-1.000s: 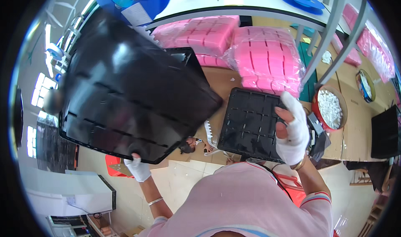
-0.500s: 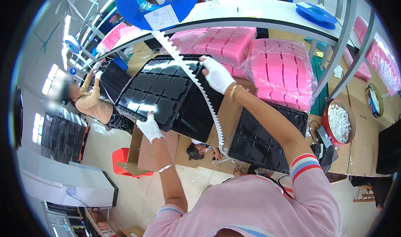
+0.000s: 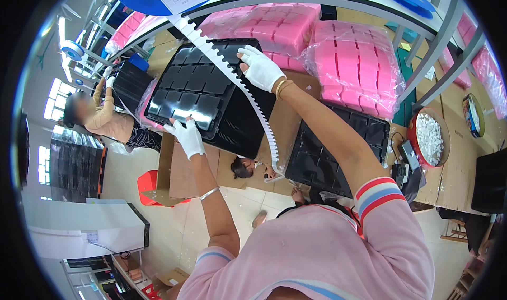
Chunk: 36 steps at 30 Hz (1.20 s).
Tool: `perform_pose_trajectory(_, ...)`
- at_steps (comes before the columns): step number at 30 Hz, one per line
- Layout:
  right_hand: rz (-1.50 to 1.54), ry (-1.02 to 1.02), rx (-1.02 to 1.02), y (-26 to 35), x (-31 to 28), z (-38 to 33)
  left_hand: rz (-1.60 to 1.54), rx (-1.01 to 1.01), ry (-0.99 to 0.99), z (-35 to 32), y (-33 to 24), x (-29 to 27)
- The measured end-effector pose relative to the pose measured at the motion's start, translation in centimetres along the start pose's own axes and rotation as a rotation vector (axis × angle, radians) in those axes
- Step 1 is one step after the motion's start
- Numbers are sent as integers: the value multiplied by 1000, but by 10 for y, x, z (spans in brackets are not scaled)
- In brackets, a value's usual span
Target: The person attaches white clips from a strip onto the edges of black plastic trays by hand, fits pink foam sheets into the trays, and stacks the completed trays.
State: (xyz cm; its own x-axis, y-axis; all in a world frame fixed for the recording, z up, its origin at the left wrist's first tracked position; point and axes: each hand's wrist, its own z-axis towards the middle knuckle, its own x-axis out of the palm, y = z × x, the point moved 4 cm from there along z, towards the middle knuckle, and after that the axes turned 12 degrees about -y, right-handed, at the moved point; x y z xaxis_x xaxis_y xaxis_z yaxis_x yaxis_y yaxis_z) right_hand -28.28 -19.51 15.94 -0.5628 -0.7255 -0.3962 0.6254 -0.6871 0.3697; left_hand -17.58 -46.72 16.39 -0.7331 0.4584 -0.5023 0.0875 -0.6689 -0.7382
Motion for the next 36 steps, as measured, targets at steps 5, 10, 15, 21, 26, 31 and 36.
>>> perform_pose_trajectory(5, 52, -12, 12, 13, -6, -9, -89, -27, 6, -1, 7, -3)
perform_pose_trajectory(10, 393, -228, 288, -6, -35, -22, -85, 322, -309, -41, -51, -47)
perform_pose_trajectory(15, 719, 558, 893, 100, -65, -153, -850, 376, 284, -114, -195, -115)
perform_pose_trajectory(21, 886, 715, 857, 217, -51, -216, -1730, 456, 747, -282, -321, -87)
perform_pose_trajectory(26, 1065, 821, 884, 205, -61, -249, -1746, 330, 1252, -344, -321, -79)
perform_pose_trajectory(31, 1224, 928, 920, 160, -130, -307, -1776, 178, 1397, -343, -334, -93)
perform_pose_trajectory(36, 1400, 1012, 960, 212, -57, -264, -1658, 34, 1460, -342, -330, -79)
